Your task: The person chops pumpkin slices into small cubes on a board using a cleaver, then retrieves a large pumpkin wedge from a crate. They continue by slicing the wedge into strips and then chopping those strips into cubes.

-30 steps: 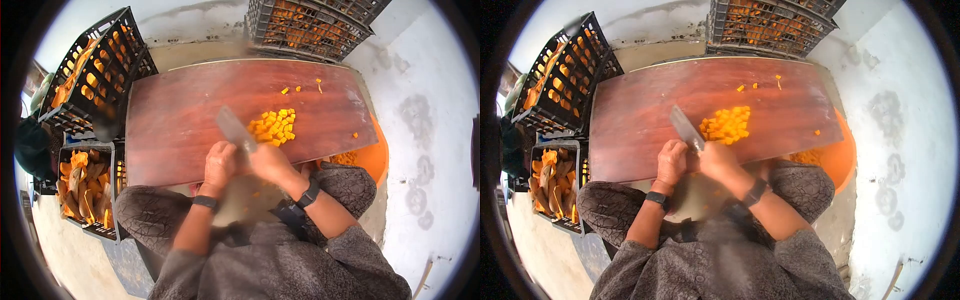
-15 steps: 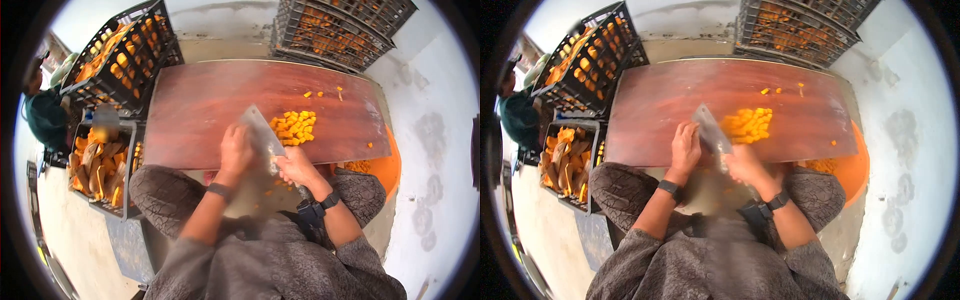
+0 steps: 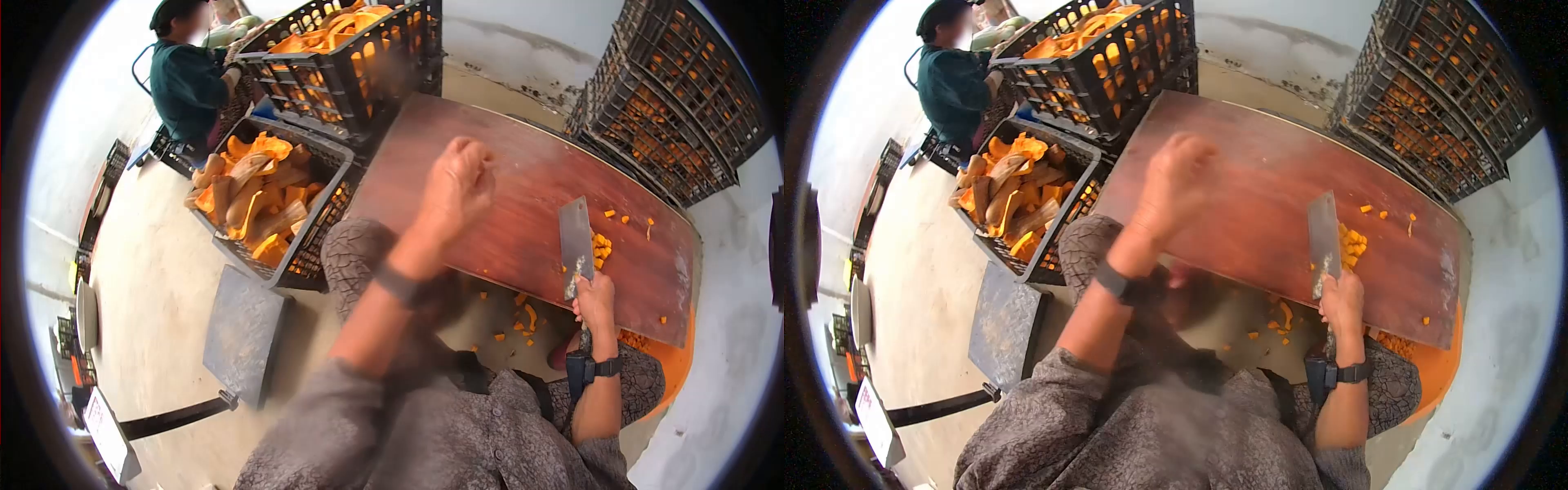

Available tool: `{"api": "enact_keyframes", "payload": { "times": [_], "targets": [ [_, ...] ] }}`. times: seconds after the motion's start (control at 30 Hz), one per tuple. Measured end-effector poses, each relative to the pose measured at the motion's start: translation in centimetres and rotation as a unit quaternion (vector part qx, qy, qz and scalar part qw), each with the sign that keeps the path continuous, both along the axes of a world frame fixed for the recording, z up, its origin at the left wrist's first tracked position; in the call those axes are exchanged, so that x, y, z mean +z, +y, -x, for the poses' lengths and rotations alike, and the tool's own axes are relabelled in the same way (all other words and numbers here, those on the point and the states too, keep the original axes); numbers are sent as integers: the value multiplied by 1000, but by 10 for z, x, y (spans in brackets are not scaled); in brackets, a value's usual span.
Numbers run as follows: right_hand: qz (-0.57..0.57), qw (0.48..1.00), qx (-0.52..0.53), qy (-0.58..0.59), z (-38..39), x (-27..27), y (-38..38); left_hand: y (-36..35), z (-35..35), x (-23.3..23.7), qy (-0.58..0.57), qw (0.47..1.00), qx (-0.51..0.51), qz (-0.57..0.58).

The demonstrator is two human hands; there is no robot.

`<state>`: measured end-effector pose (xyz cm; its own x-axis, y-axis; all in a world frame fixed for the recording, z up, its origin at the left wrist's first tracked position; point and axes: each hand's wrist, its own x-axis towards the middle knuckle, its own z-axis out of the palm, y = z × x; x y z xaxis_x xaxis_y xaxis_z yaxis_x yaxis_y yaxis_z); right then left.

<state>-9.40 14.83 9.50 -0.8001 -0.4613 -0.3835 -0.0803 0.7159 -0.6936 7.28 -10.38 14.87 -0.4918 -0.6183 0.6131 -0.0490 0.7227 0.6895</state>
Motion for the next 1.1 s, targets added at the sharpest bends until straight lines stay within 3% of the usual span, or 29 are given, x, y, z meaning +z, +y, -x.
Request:
{"api": "enact_keyframes", "payload": {
  "times": [0.17,0.3,0.37,0.6,0.67,0.77,0.8,0.9,0.93,1.03,1.1],
  "targets": [
    [-11,995,67,77,-6,-9,-6,-49,-66,50,-13,994,83,67],
    [-18,994,96,53,-20,-6,-19,-84,-132,65,-24,985,170,6],
    [2,983,148,109,-19,-17,-21,-96,-170,63,-79,977,200,-11],
    [-21,995,91,39,-31,4,-32,-146,-305,-22,-326,898,296,-2],
    [-34,995,86,30,-33,8,-34,-155,-332,-47,-432,866,252,-27],
    [-54,995,79,19,-30,4,-36,-168,-370,-101,-436,866,232,-78],
    [-56,993,96,36,-29,1,-34,-169,-368,-104,-504,823,237,-111],
    [-72,989,111,62,-30,2,-38,-159,-365,-115,-506,816,237,-148],
    [-82,988,111,71,-31,3,-38,-166,-363,-122,-543,791,227,-167],
    [-88,982,135,97,-25,-7,-35,-171,-355,-135,-550,809,184,-95],
    [-88,984,127,91,-26,-5,-37,-181,-350,-145,-581,787,154,-140]
  ]
}}
